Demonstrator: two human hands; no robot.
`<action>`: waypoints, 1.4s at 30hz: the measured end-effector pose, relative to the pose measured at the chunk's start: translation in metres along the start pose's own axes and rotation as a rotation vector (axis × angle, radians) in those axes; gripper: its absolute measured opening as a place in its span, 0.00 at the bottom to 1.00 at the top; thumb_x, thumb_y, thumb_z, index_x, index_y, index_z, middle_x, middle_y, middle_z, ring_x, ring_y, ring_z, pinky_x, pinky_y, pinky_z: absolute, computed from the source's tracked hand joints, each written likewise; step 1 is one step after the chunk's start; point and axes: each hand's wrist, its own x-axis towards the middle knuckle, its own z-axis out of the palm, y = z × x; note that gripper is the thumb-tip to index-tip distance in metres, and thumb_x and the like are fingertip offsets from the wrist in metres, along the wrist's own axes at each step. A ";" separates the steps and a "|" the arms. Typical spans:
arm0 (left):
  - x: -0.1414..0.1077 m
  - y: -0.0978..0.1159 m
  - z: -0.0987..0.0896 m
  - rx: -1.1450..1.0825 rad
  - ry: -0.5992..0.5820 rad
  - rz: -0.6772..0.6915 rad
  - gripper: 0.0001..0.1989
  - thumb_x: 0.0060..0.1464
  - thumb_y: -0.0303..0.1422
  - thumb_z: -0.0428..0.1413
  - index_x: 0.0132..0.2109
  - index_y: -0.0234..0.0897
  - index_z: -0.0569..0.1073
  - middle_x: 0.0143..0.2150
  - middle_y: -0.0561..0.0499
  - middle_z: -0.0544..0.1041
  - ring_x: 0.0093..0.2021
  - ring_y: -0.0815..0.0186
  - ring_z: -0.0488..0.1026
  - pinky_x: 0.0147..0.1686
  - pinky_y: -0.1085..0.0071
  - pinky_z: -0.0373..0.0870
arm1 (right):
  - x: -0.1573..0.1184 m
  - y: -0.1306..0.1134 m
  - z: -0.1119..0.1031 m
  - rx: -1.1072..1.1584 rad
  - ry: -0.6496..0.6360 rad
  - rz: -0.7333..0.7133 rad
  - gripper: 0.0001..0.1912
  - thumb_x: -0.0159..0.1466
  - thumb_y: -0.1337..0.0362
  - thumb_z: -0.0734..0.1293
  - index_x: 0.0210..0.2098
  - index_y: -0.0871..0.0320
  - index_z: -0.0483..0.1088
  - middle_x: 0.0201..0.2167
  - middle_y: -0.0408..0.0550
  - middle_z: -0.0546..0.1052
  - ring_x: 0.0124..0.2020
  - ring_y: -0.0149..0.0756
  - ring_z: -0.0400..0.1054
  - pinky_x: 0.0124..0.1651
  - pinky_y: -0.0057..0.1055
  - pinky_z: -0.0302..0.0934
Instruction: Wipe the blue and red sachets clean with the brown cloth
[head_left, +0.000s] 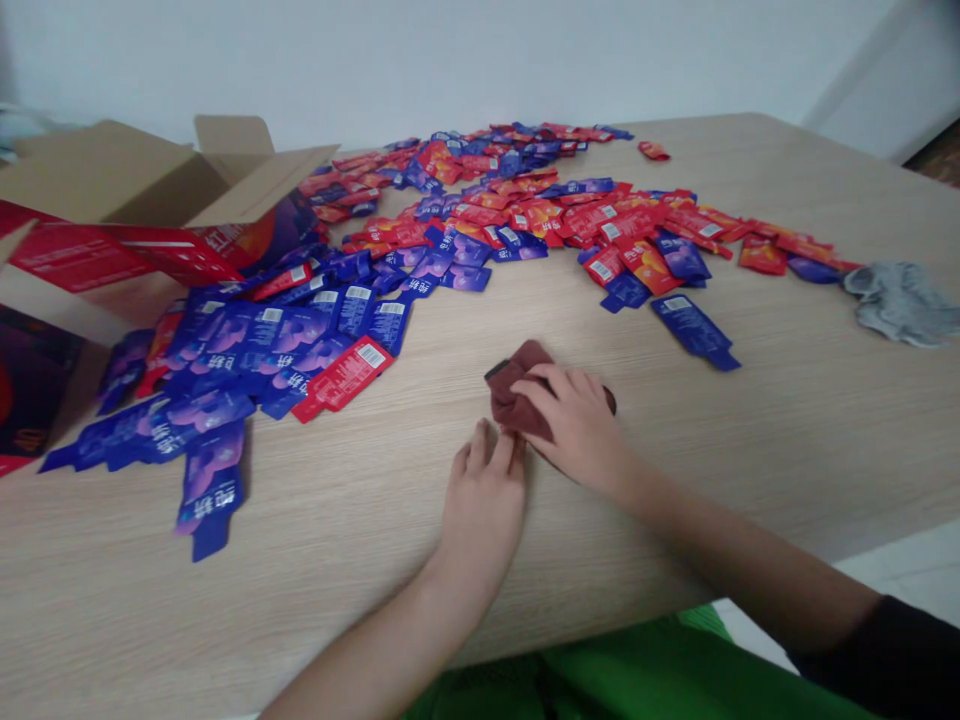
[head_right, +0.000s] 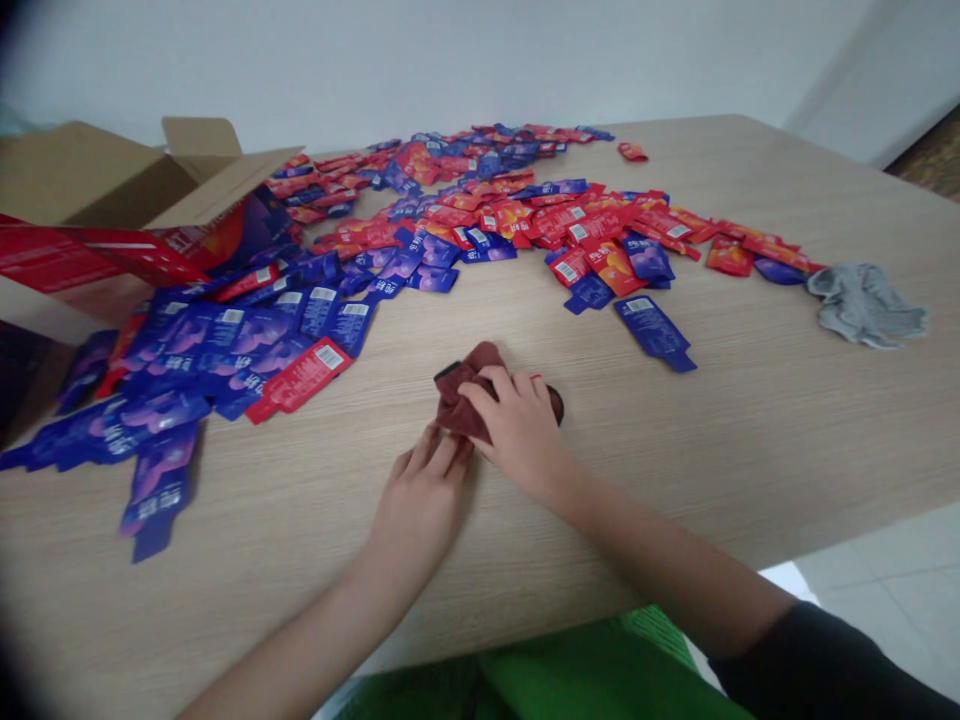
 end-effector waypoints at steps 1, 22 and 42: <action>0.000 0.000 0.000 -0.004 -0.005 -0.001 0.19 0.61 0.22 0.50 0.58 0.29 0.72 0.63 0.40 0.69 0.63 0.44 0.64 0.52 0.55 0.72 | -0.001 -0.002 0.004 -0.017 -0.038 -0.014 0.22 0.62 0.57 0.66 0.55 0.52 0.67 0.56 0.52 0.69 0.47 0.51 0.61 0.47 0.45 0.53; -0.002 0.000 0.002 0.022 0.002 -0.003 0.21 0.59 0.20 0.50 0.59 0.31 0.71 0.64 0.42 0.67 0.62 0.45 0.64 0.51 0.54 0.73 | -0.019 0.029 0.007 -0.070 -0.056 0.067 0.21 0.63 0.57 0.65 0.55 0.53 0.66 0.53 0.55 0.71 0.45 0.52 0.63 0.45 0.46 0.56; 0.064 -0.013 0.023 -0.056 0.087 0.032 0.28 0.66 0.36 0.43 0.69 0.29 0.53 0.70 0.40 0.55 0.69 0.56 0.54 0.65 0.51 0.54 | -0.005 0.068 -0.003 0.408 -0.058 0.102 0.19 0.65 0.60 0.62 0.55 0.53 0.66 0.53 0.53 0.70 0.54 0.45 0.64 0.56 0.44 0.60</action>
